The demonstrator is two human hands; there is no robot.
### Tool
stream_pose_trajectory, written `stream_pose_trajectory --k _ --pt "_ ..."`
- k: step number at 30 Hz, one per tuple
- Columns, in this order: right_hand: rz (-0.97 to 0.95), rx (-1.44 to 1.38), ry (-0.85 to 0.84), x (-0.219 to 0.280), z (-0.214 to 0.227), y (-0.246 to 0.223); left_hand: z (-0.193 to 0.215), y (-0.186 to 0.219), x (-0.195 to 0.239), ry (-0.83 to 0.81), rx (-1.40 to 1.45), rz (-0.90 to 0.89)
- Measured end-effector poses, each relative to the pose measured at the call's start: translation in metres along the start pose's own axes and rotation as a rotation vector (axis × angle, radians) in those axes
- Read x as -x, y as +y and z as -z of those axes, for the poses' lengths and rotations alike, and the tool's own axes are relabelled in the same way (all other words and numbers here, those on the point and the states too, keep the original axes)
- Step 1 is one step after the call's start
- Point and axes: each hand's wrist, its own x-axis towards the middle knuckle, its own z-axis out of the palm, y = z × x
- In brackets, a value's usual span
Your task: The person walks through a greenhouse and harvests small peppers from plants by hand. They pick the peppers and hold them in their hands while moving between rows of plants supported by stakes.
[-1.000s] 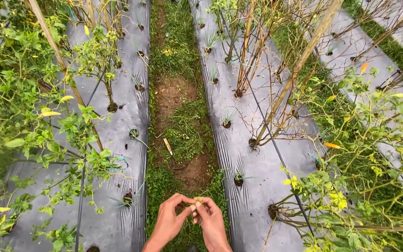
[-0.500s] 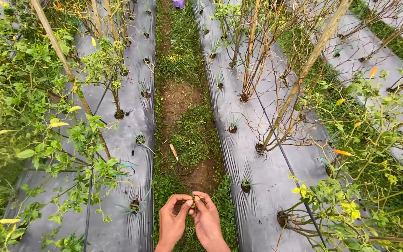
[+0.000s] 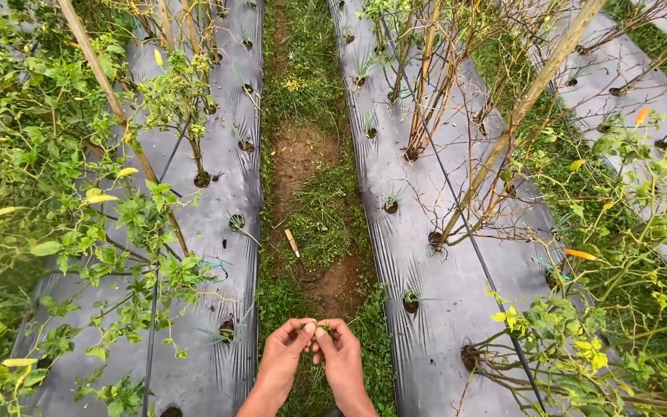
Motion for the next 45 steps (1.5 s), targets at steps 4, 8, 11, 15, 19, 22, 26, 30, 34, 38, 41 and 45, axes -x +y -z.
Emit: stream_pose_trajectory --k 4,8,11,15,19,22,26,30,34,38,41,45 --pt "-0.130 -0.488 -0.041 -0.014 0.011 0.015 -0.012 -0.002 0.005 -0.095 0.129 0.033" --pt "-0.110 -0.340 -0.033 -0.018 0.018 0.008 -0.022 -0.006 0.003 0.010 -0.099 -0.089" --pt "-0.117 -0.272 -0.004 -0.018 0.024 0.017 -0.024 -0.010 0.011 0.069 -0.377 -0.256" --pt "-0.183 -0.253 -0.027 -0.008 0.023 -0.001 -0.014 -0.023 0.006 0.090 -0.693 -0.510" --pt "-0.146 -0.003 0.004 -0.004 0.018 -0.012 -0.012 -0.021 0.006 0.042 -0.803 -0.519" --pt "-0.141 -0.060 0.039 -0.008 0.026 0.005 -0.017 -0.011 0.019 -0.049 -0.854 -0.514" --pt "-0.146 -0.125 0.059 -0.025 0.033 0.019 -0.015 -0.012 0.006 -0.072 -0.884 -0.461" --pt "-0.069 -0.131 0.008 -0.042 0.035 0.036 -0.015 -0.007 -0.009 -0.035 -0.911 -0.398" --pt "-0.125 -0.034 0.031 -0.023 0.027 0.001 -0.022 0.018 0.002 -0.064 -0.884 -0.312" --pt "-0.102 -0.111 0.010 -0.033 0.037 0.028 -0.018 0.021 0.001 -0.171 -0.741 -0.241" --pt "-0.178 -0.306 0.054 -0.027 0.033 0.010 -0.020 0.020 -0.003 -0.208 -0.588 -0.206" --pt "-0.213 -0.402 0.128 -0.015 0.024 -0.014 -0.036 0.009 0.006 -0.059 -0.491 -0.250"
